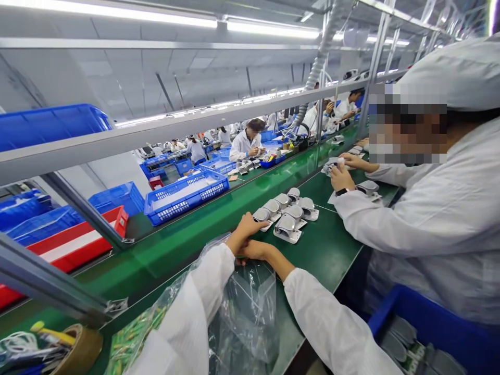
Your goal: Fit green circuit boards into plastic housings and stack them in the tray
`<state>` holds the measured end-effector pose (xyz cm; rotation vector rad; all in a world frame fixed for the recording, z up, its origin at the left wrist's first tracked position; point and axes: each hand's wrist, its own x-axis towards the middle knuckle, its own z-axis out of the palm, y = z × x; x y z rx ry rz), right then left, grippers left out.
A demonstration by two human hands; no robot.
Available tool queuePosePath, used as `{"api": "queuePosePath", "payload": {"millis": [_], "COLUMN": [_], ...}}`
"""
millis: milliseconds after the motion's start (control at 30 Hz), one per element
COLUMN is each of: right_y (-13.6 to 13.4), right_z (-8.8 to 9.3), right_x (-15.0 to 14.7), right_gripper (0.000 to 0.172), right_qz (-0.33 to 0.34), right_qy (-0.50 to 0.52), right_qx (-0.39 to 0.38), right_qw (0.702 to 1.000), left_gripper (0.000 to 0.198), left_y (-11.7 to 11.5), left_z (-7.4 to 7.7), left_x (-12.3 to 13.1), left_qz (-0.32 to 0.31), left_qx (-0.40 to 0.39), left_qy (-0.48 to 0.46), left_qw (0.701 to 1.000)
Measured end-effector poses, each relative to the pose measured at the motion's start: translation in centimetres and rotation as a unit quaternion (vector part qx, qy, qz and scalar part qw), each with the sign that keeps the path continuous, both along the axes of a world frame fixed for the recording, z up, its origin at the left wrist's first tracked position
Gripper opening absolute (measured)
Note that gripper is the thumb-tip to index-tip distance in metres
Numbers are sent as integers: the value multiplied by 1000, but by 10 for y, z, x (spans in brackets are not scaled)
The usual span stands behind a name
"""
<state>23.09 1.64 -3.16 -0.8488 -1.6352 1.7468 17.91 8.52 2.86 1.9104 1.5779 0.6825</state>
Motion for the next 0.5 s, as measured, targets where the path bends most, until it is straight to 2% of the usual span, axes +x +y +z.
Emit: {"api": "queuePosePath", "payload": {"millis": [100, 300, 433, 500], "right_y": [-2, -4, -4, -6], "right_z": [2, 12, 15, 15], "right_x": [0, 0, -1, -1], "right_gripper": [36, 30, 13, 15], "right_qz": [-19, -9, -5, -19], "right_qy": [-1, -5, -10, 2], "right_qx": [-1, -44, -73, -78], "right_qw": [1000, 999, 997, 997], "left_gripper": [51, 40, 38, 32], "left_y": [2, 1, -3, -8], "left_z": [-6, -17, -23, -25], "left_x": [1, -35, -63, -81], "left_qz": [22, 53, 81, 82], "left_qx": [-11, -3, -25, -41], "left_qy": [-40, -185, -347, -418], "left_qw": [999, 981, 934, 904]}}
